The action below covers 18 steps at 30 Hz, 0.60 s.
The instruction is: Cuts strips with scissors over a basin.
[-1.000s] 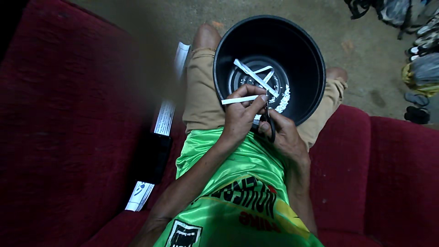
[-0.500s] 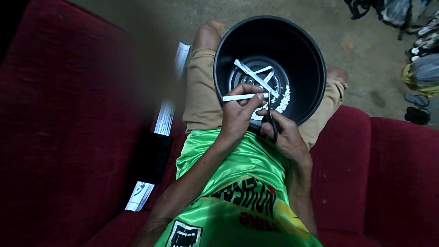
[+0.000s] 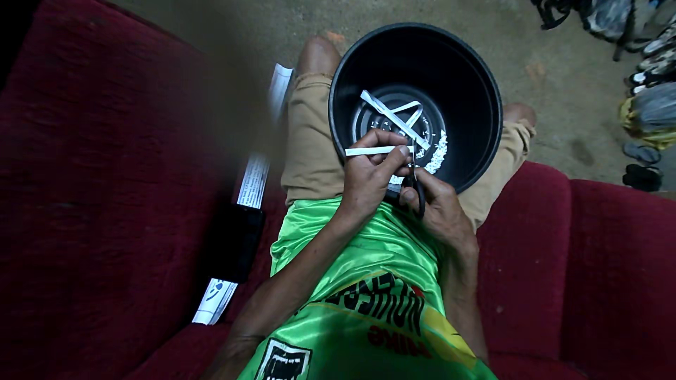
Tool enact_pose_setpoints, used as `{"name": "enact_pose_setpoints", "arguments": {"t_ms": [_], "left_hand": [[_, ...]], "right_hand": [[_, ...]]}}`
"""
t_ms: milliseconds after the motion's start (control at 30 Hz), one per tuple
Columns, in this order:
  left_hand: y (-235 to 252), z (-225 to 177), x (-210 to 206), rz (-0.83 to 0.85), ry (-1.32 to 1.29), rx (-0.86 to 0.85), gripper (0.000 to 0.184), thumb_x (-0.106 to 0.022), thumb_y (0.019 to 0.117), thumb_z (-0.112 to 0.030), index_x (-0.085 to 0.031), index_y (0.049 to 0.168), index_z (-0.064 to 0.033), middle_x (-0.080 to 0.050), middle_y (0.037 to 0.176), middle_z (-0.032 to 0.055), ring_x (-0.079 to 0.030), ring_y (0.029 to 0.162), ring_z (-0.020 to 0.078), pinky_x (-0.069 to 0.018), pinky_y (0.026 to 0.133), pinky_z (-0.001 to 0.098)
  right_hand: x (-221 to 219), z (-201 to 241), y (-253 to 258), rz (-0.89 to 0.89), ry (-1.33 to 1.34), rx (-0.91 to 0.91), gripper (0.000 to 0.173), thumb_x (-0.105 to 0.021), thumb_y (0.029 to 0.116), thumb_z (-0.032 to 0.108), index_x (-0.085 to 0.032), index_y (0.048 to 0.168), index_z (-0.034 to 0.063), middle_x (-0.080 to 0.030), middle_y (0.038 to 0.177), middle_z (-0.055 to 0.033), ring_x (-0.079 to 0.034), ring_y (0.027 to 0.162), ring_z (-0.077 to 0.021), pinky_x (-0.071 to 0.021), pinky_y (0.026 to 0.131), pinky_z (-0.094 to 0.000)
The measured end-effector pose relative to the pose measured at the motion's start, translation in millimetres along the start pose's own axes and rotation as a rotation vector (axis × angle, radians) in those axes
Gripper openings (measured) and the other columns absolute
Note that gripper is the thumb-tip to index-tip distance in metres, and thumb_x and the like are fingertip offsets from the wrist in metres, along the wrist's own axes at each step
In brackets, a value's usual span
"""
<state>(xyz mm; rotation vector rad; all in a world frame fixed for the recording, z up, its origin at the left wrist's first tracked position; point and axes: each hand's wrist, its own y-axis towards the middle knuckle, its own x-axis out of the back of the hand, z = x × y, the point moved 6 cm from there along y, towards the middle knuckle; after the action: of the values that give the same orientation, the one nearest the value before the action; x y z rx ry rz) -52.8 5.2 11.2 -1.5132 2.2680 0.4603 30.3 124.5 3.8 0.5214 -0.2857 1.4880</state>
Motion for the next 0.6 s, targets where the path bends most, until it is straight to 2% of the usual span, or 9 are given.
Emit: {"name": "enact_pose_setpoints", "arguments": {"t_ms": [133, 233, 333, 467, 600], "left_hand": [[0, -1, 1, -0.012, 0.008, -0.018, 0.01, -0.062, 0.0964, 0.005, -0.063, 0.106, 0.0042, -0.069, 0.089, 0.01, -0.071, 0.078, 0.0164, -0.063, 0.075, 0.0321], [-2, -2, 2, -0.029, 0.026, -0.018, 0.011, -0.062, 0.0968, 0.004, -0.063, 0.107, 0.0032, -0.07, 0.088, 0.0096, -0.07, 0.077, 0.0154, -0.0618, 0.075, 0.0309], [-11, -8, -1, 0.003, 0.098, 0.034, 0.012, -0.06, 0.1012, -0.003, -0.062, 0.113, -0.004, -0.067, 0.088, 0.005, -0.067, 0.073, 0.0106, -0.0603, 0.069, 0.0255], [-3, -1, 0, -0.008, 0.033, -0.007, 0.011, -0.061, 0.0975, 0.003, -0.063, 0.108, 0.0038, -0.068, 0.088, 0.0099, -0.069, 0.074, 0.0156, -0.0623, 0.07, 0.0309], [-1, -1, -1, -0.006, 0.037, -0.017, 0.01, -0.062, 0.0968, 0.004, -0.063, 0.107, 0.0045, -0.068, 0.086, 0.0096, -0.068, 0.074, 0.0151, -0.0618, 0.071, 0.0299]], "right_hand": [[1, 0, -1, -0.019, 0.043, -0.013, 0.033, -0.058, 0.1035, 0.032, -0.065, 0.125, 0.0082, -0.059, 0.073, 0.0013, -0.052, 0.054, -0.007, -0.0473, 0.047, -0.0235], [-1, -2, -2, 0.028, 0.032, -0.029, 0.045, -0.056, 0.1024, 0.046, -0.063, 0.128, 0.0098, -0.059, 0.075, 0.0025, -0.052, 0.056, -0.0063, -0.0471, 0.049, -0.024], [-3, -1, -2, 0.051, 0.02, -0.025, 0.05, -0.058, 0.1001, 0.052, -0.063, 0.127, 0.0098, -0.057, 0.074, 0.0042, -0.049, 0.056, -0.0047, -0.0456, 0.05, -0.0234], [-2, 0, 0, 0.033, 0.007, -0.016, 0.047, -0.058, 0.101, 0.048, -0.063, 0.124, 0.0081, -0.057, 0.072, 0.0038, -0.048, 0.054, -0.0047, -0.0437, 0.048, -0.0221], [-2, 0, 1, 0.022, -0.007, -0.005, 0.045, -0.057, 0.1018, 0.047, -0.063, 0.122, 0.0079, -0.058, 0.072, 0.0041, -0.05, 0.054, -0.0044, -0.0445, 0.048, -0.0218]]}}
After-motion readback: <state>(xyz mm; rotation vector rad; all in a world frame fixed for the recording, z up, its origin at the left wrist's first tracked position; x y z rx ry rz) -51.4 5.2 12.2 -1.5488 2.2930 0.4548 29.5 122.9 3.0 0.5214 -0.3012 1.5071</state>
